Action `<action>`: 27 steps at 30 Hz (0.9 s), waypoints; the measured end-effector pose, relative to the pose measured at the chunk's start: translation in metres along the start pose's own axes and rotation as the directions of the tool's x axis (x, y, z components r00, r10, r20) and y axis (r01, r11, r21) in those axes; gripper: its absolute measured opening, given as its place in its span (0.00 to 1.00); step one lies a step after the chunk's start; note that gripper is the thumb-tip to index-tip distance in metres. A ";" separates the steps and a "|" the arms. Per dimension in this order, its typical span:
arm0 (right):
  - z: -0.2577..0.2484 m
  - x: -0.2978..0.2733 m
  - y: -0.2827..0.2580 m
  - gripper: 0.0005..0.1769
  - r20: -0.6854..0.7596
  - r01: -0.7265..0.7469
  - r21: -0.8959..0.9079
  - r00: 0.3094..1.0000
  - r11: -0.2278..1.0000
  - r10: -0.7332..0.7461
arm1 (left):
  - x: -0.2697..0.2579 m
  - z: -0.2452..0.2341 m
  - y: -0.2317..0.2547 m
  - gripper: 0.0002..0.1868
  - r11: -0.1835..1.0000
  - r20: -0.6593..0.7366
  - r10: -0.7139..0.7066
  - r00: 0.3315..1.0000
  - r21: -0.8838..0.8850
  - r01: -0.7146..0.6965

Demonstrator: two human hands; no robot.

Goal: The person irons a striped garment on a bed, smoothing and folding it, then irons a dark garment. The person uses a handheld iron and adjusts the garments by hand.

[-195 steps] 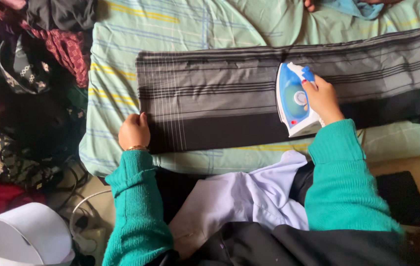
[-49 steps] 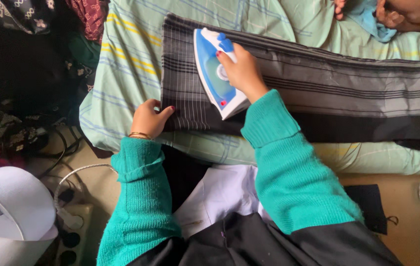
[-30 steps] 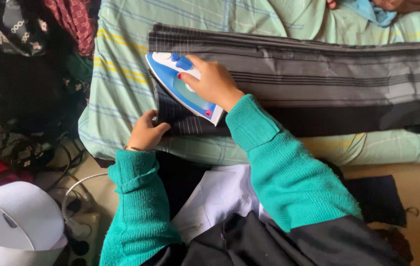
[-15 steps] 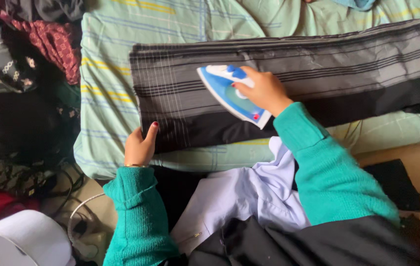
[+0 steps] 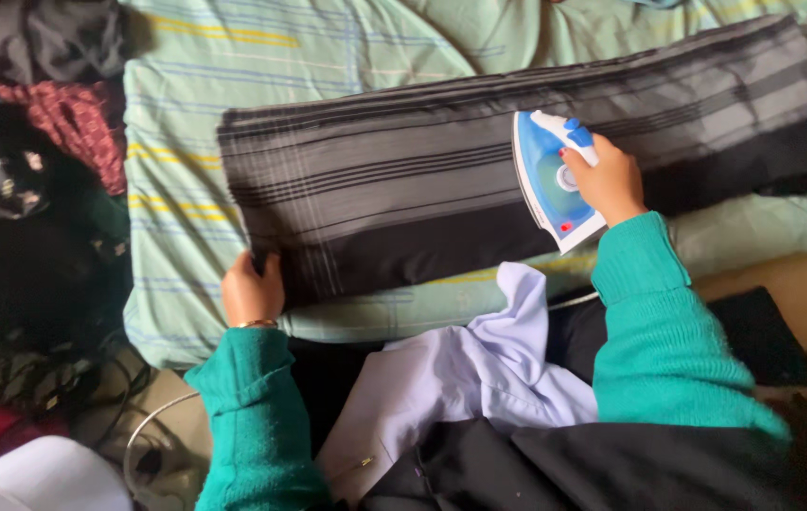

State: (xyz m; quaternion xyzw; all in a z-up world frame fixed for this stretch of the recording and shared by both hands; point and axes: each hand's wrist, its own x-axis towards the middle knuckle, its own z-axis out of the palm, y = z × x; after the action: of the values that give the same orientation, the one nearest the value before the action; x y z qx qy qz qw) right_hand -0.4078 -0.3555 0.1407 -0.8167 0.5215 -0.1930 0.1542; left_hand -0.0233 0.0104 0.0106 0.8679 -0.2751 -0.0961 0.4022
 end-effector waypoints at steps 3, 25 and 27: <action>-0.010 -0.010 0.015 0.19 0.082 -0.160 0.139 0.985 0.977 0.149 | 0.022 0.006 -0.020 0.15 0.986 -0.020 0.098 0.995 -0.130 -0.100; -0.012 -0.062 -0.020 0.10 0.209 -0.222 0.536 0.970 0.815 0.127 | 0.129 -0.145 -0.210 0.32 0.738 0.462 -0.463 0.757 -0.273 0.618; -0.008 -0.065 -0.029 0.11 0.226 -0.205 0.502 0.969 0.840 0.102 | 0.164 -0.126 -0.211 0.24 0.760 0.484 -0.312 0.817 -0.390 0.521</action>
State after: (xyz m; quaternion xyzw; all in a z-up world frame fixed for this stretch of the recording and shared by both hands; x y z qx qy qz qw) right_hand -0.4136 -0.2848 0.1503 -0.7144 0.4964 -0.2351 0.4336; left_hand 0.2459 0.1117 -0.0563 0.7335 -0.1102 -0.4245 0.5193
